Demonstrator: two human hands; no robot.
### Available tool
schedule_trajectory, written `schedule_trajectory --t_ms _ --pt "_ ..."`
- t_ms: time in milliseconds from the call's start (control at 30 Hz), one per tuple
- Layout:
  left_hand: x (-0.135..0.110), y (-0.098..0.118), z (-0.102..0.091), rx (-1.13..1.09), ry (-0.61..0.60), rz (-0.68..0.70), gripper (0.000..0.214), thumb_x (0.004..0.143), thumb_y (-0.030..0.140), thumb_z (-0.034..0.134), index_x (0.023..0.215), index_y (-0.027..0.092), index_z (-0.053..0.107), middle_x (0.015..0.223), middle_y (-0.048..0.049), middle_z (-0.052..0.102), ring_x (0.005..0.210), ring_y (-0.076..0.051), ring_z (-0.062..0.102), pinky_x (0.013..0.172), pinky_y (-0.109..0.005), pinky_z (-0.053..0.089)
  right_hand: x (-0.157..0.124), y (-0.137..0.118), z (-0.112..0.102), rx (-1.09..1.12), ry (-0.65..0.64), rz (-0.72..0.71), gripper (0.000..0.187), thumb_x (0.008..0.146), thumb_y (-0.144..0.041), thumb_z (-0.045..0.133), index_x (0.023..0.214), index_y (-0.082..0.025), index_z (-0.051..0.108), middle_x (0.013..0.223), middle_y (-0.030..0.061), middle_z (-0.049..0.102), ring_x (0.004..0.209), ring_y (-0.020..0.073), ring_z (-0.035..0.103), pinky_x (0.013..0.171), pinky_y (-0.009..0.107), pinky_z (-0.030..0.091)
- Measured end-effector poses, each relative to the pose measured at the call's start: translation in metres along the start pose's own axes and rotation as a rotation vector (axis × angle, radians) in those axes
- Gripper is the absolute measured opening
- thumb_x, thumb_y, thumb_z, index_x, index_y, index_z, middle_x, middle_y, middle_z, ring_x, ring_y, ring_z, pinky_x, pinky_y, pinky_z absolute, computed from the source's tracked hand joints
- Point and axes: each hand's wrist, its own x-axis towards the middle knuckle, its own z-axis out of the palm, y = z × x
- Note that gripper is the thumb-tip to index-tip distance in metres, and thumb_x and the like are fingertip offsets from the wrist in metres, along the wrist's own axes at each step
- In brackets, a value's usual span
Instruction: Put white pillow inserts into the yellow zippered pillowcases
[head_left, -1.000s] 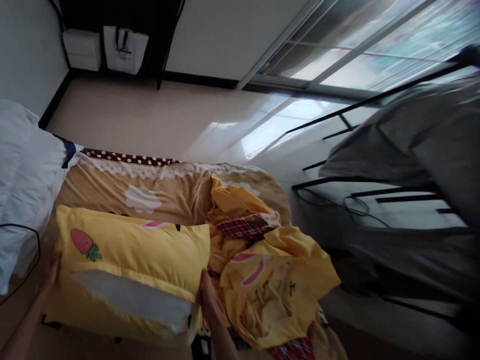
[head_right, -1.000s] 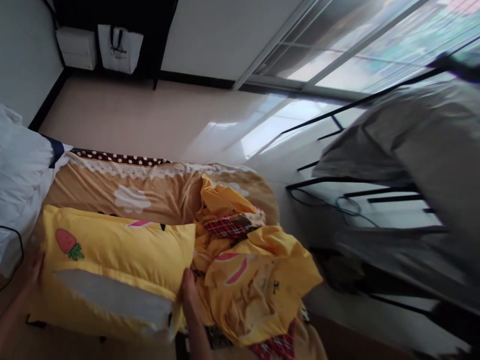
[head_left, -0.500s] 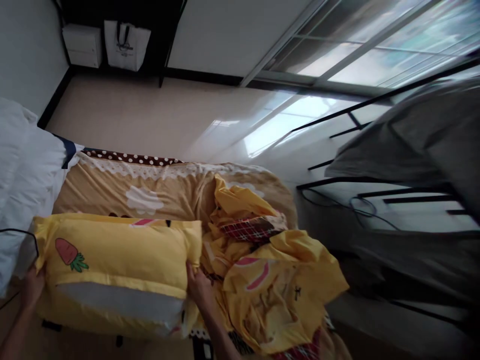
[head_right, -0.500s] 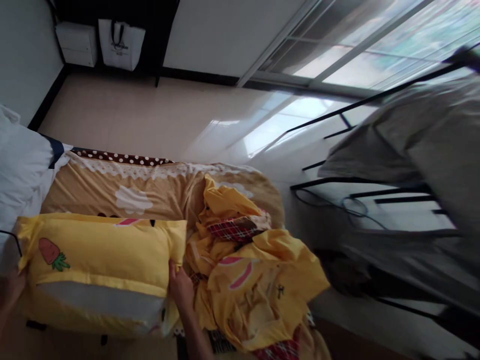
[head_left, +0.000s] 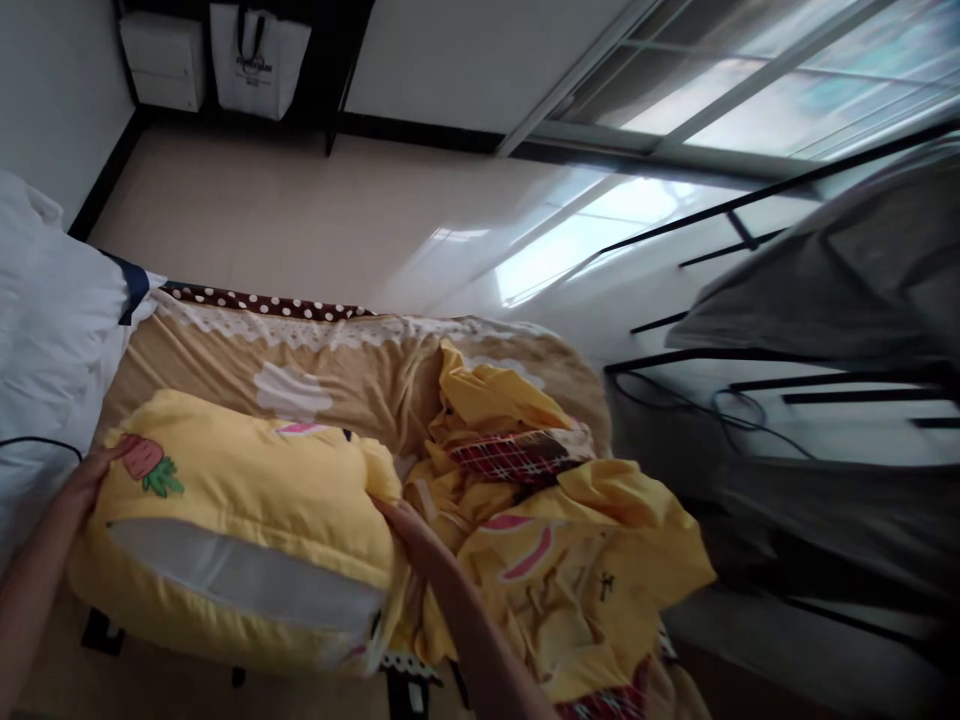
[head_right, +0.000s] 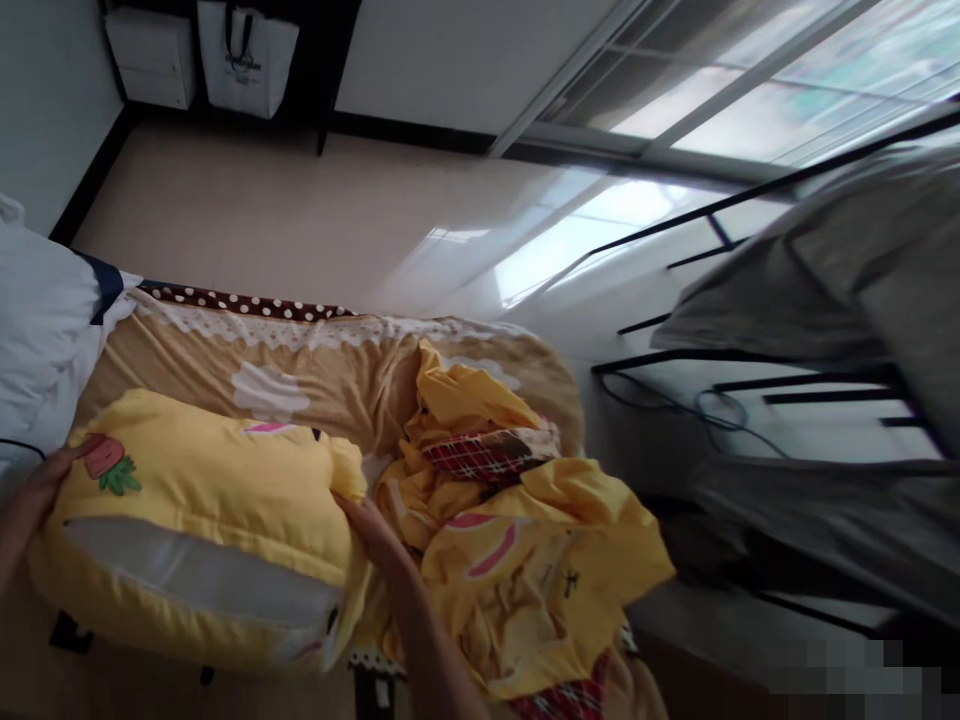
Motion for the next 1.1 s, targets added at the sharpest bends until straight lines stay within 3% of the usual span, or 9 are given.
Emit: schedule_trajectory --t_ms 67,167,300,433,500,667,767,967,1100 --pt "-0.009 -0.008 -0.007 -0.089 -0.005 -0.02 0.049 0.072 0.048 0.072 0.102 0.009 0.07 0.078 -0.0103 0.072 0.075 -0.026 0.068 0.071 -0.04 0.058 -0.018 0.004 -0.02 -0.051 0.019 0.03 0.065 0.061 -0.06 0.073 0.105 -0.012 0.07 0.095 0.0139 0.074 0.085 0.0284 0.068 0.077 0.039 0.054" --pt "-0.027 -0.016 0.004 0.067 0.283 0.108 0.063 0.073 0.05 0.068 0.119 0.007 0.064 0.103 -0.0152 0.072 0.097 -0.031 0.065 0.089 -0.045 0.053 -0.026 0.008 -0.035 -0.36 0.286 0.019 0.058 0.067 -0.055 0.067 0.102 -0.009 0.071 0.103 0.0195 0.072 0.097 0.0353 0.067 0.085 0.044 0.051" --pt "-0.053 0.008 0.05 0.402 0.443 0.445 0.065 0.084 0.026 0.052 0.144 0.001 0.044 0.145 -0.0266 0.047 0.137 -0.036 0.042 0.113 -0.05 0.035 -0.007 0.0 0.003 -0.714 0.593 -0.156 0.058 0.077 -0.034 0.057 0.127 -0.004 0.06 0.138 0.0294 0.053 0.128 0.0423 0.049 0.106 0.056 0.034" --pt "-0.083 0.053 0.101 0.566 0.074 0.899 0.052 0.093 0.019 0.039 0.144 0.015 0.049 0.159 -0.0131 0.034 0.149 -0.027 0.026 0.119 -0.046 0.026 0.0 -0.004 0.078 -0.924 0.227 -0.717 0.052 0.092 -0.02 0.035 0.141 -0.018 0.052 0.147 0.0135 0.051 0.138 0.0245 0.044 0.112 0.044 0.031" --pt "-0.101 0.056 0.121 0.652 -0.138 1.084 0.053 0.097 0.029 0.038 0.15 0.024 0.041 0.16 -0.0066 0.033 0.149 -0.024 0.026 0.121 -0.046 0.023 -0.006 0.007 0.103 -0.989 0.11 -0.806 0.052 0.097 -0.026 0.035 0.148 -0.024 0.043 0.153 0.0089 0.045 0.145 0.0216 0.034 0.115 0.044 0.026" --pt "-0.138 -0.013 0.147 0.825 -0.217 1.34 0.063 0.097 0.046 0.046 0.154 0.023 0.032 0.16 -0.0073 0.034 0.147 -0.024 0.03 0.123 -0.043 0.017 -0.022 0.051 0.094 -1.211 -0.11 -0.637 0.063 0.098 -0.047 0.043 0.155 -0.024 0.029 0.162 0.0066 0.024 0.151 0.024 0.02 0.12 0.048 0.017" --pt "-0.133 -0.041 0.157 0.847 -0.165 1.31 0.061 0.098 0.045 0.043 0.153 0.02 0.034 0.158 -0.0088 0.036 0.146 -0.024 0.033 0.121 -0.042 0.022 -0.016 0.044 0.079 -1.229 -0.149 -0.527 0.065 0.097 -0.048 0.044 0.155 -0.023 0.029 0.163 0.0057 0.021 0.151 0.0238 0.017 0.121 0.049 0.016" --pt "-0.064 -0.007 0.175 0.823 -0.307 1.295 0.063 0.099 0.05 0.039 0.154 0.019 0.032 0.16 -0.011 0.032 0.149 -0.024 0.027 0.123 -0.045 0.019 0.021 -0.015 0.111 -1.038 -0.076 -0.423 0.053 0.102 -0.041 0.024 0.151 -0.025 0.039 0.156 0.0063 0.038 0.146 0.0204 0.032 0.117 0.048 0.026" --pt "-0.06 0.014 0.182 0.836 -0.326 1.208 0.06 0.097 0.045 0.045 0.151 0.018 0.038 0.158 -0.0133 0.034 0.147 -0.027 0.031 0.122 -0.048 0.02 0.029 -0.012 0.147 -1.126 0.03 -0.432 0.059 0.1 -0.04 0.033 0.155 -0.018 0.028 0.162 0.009 0.023 0.151 0.0245 0.017 0.119 0.057 0.012"
